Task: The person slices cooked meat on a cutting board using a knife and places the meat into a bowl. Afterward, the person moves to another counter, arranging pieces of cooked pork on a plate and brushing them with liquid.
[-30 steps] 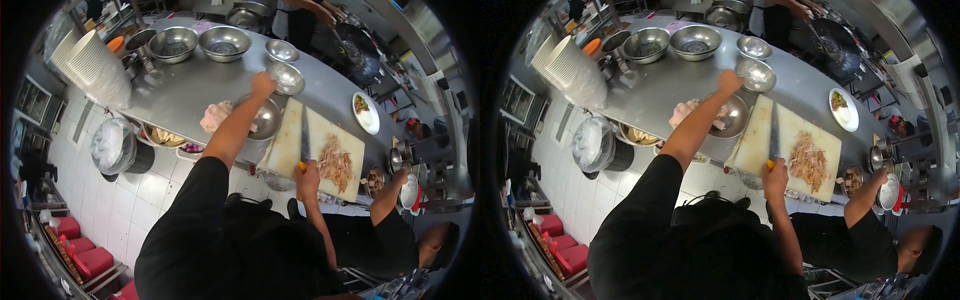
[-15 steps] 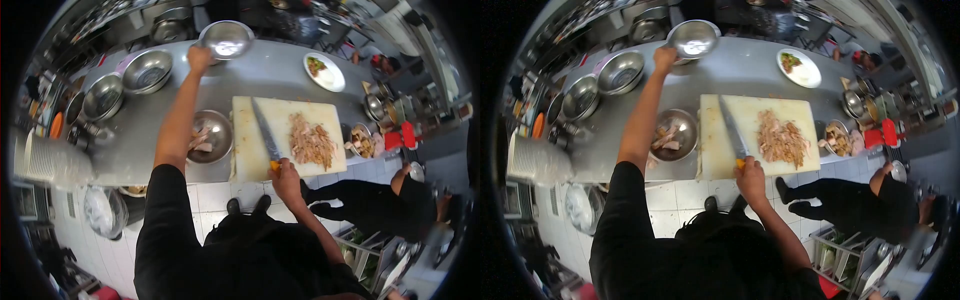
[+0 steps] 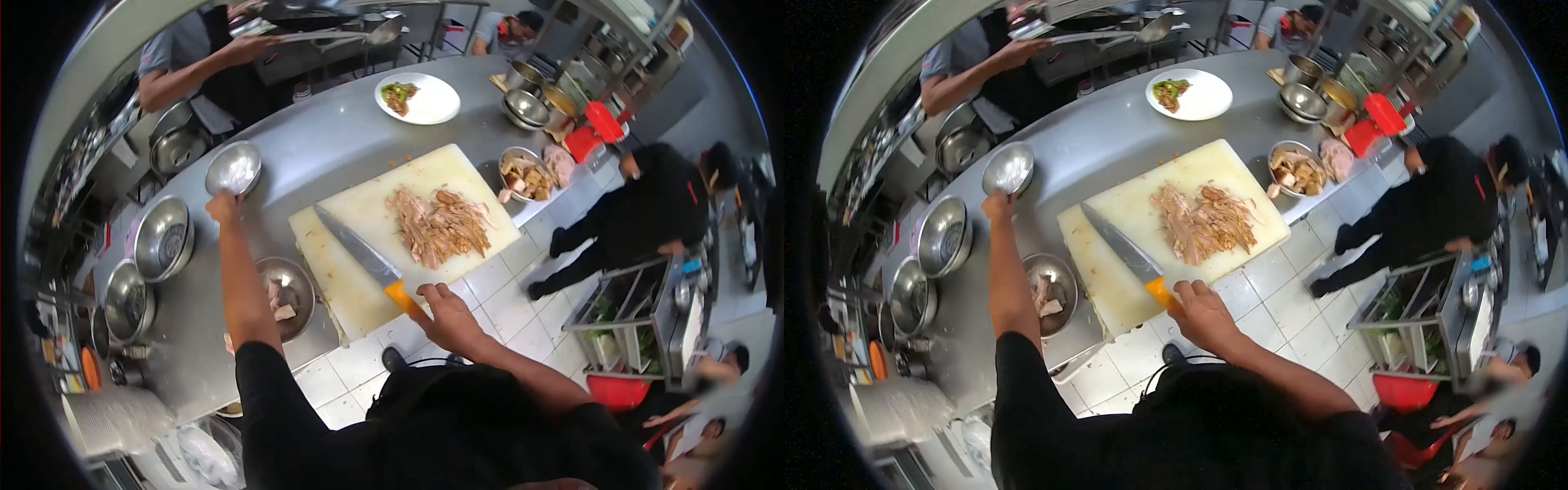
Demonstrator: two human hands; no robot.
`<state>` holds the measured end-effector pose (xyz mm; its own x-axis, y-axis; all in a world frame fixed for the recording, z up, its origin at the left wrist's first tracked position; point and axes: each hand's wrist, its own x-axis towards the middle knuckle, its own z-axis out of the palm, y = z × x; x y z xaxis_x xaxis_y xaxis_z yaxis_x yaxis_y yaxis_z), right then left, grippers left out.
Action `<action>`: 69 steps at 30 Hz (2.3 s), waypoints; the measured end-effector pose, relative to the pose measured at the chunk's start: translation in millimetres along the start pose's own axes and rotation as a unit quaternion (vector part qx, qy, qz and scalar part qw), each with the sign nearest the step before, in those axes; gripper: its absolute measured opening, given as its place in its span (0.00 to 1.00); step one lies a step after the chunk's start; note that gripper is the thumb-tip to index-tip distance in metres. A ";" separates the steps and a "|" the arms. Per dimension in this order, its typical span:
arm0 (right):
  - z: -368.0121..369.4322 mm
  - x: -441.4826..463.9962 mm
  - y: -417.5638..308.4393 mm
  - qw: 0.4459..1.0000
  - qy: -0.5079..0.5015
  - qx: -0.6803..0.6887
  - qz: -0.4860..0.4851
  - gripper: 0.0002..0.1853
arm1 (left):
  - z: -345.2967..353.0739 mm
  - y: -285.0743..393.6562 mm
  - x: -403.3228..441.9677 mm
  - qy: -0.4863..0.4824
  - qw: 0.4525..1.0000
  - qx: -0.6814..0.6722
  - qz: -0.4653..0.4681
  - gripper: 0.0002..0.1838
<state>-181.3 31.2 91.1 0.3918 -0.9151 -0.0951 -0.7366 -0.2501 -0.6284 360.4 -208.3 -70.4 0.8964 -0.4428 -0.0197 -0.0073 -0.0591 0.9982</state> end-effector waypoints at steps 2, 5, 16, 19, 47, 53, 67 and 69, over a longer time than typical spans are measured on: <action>-15.2 -5.6 4.6 0.999 -0.030 0.016 0.011 0.20 | -1.1 58.7 -54.7 -0.016 0.986 -0.136 -0.098 0.13; -36.1 -19.4 25.2 0.999 -0.019 0.034 0.022 0.19 | -3.1 87.1 -85.4 -0.139 0.977 -0.129 -0.098 0.10; -97.7 -42.9 137.9 0.989 -0.050 0.135 0.038 0.13 | 148.2 231.5 -349.9 -0.497 0.853 -0.093 -0.128 0.01; -117.9 -34.6 175.0 0.988 -0.049 0.148 0.012 0.11 | 236.9 232.8 -422.0 -0.490 0.841 -0.149 -0.177 0.02; -187.3 -4.6 298.0 0.973 -0.054 0.224 -0.035 0.09 | 367.3 200.7 -516.9 -0.575 0.579 0.505 0.281 0.23; -179.1 -4.2 299.0 0.972 -0.072 0.219 -0.042 0.08 | 356.2 160.5 -517.0 -0.533 0.586 0.462 0.398 0.17; -173.2 -5.7 279.1 0.965 -0.088 0.244 -0.043 0.09 | 309.8 187.7 -509.8 -0.460 0.864 0.198 0.044 0.15; -168.2 -3.1 267.9 0.960 -0.119 0.249 -0.051 0.10 | 273.6 206.6 -510.3 -0.436 0.892 0.123 -0.010 0.15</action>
<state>-472.6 -86.2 52.9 0.6061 -0.7811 -0.1498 -0.3564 -0.0984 -0.9291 -219.9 -239.3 130.5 0.2137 -0.9601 -0.1806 -0.1884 -0.2219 0.9567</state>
